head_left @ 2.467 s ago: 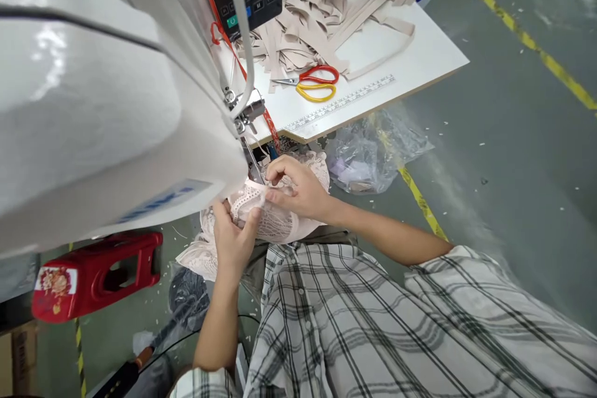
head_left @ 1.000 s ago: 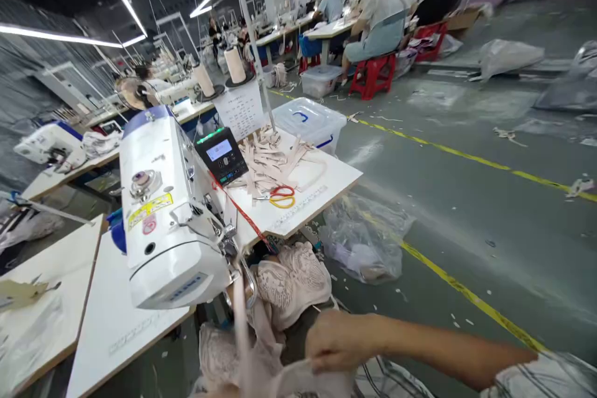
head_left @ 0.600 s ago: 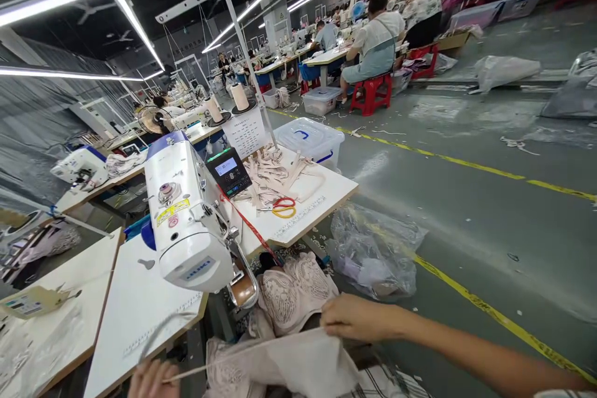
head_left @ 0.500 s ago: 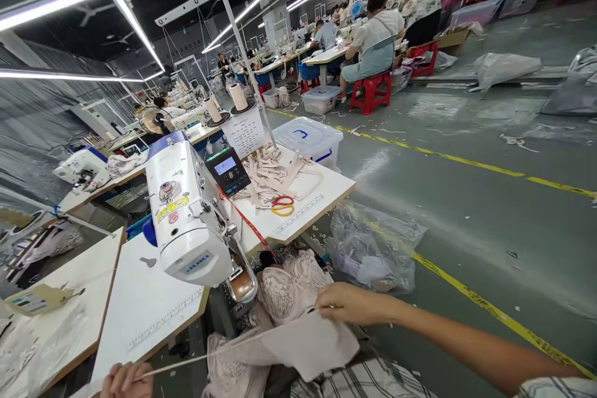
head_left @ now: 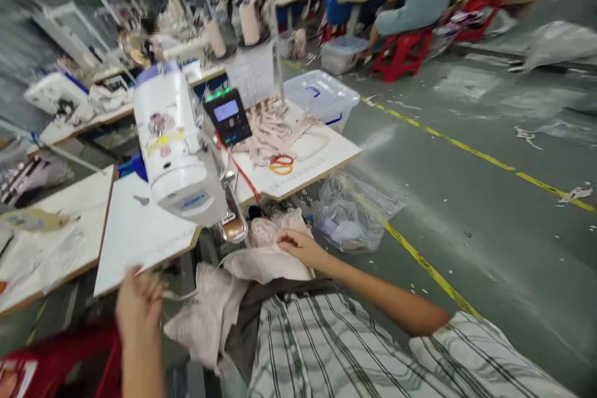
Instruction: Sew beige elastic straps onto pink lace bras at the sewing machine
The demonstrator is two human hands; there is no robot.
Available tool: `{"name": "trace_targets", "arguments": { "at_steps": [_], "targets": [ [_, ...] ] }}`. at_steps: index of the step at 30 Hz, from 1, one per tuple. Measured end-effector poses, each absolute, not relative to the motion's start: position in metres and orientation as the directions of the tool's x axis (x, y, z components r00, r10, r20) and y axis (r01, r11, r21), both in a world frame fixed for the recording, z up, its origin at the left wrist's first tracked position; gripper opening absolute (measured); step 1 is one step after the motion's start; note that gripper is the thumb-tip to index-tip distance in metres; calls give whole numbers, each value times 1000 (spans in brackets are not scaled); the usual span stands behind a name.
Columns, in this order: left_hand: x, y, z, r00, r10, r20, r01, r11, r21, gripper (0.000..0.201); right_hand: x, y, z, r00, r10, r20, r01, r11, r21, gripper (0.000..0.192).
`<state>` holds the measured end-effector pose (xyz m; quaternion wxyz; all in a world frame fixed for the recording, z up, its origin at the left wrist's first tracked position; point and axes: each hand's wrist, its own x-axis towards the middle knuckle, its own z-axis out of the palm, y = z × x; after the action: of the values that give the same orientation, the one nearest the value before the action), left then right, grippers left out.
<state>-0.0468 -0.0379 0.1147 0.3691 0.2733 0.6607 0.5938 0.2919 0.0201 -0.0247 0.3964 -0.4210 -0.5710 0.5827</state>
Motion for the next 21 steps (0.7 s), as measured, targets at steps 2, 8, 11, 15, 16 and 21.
{"name": "trace_targets", "arguments": {
  "at_steps": [2, 8, 11, 15, 16, 21],
  "targets": [
    [-5, -36, 84, -311, 906, -286, -65, 280, 958, 39, 276, 16, -20, -479, 874, -85, 81, -52, -995, 33],
    [64, -37, 40, 53, 948, -313, 275, 287, 917, 31, 252, 23, 2, -647, 759, -64, 167, 59, -984, 36],
    [66, -37, 41, 116, 965, -236, 487, 152, 860, 31, 254, 28, 10, -665, 742, -81, 209, 82, -974, 34],
    [68, -31, 42, 147, 959, -243, 727, 62, 683, 32, 257, 33, 17, -707, 703, -73, 313, 219, -924, 25],
    [68, -30, 41, 158, 954, -255, 780, 37, 625, 32, 258, 35, 18, -728, 680, -86, 344, 254, -904, 22],
    [61, -33, 19, 156, 979, -130, 819, -55, 571, 20, 267, 46, 6, -761, 615, -208, 482, 321, -815, 21]
  ]
}}
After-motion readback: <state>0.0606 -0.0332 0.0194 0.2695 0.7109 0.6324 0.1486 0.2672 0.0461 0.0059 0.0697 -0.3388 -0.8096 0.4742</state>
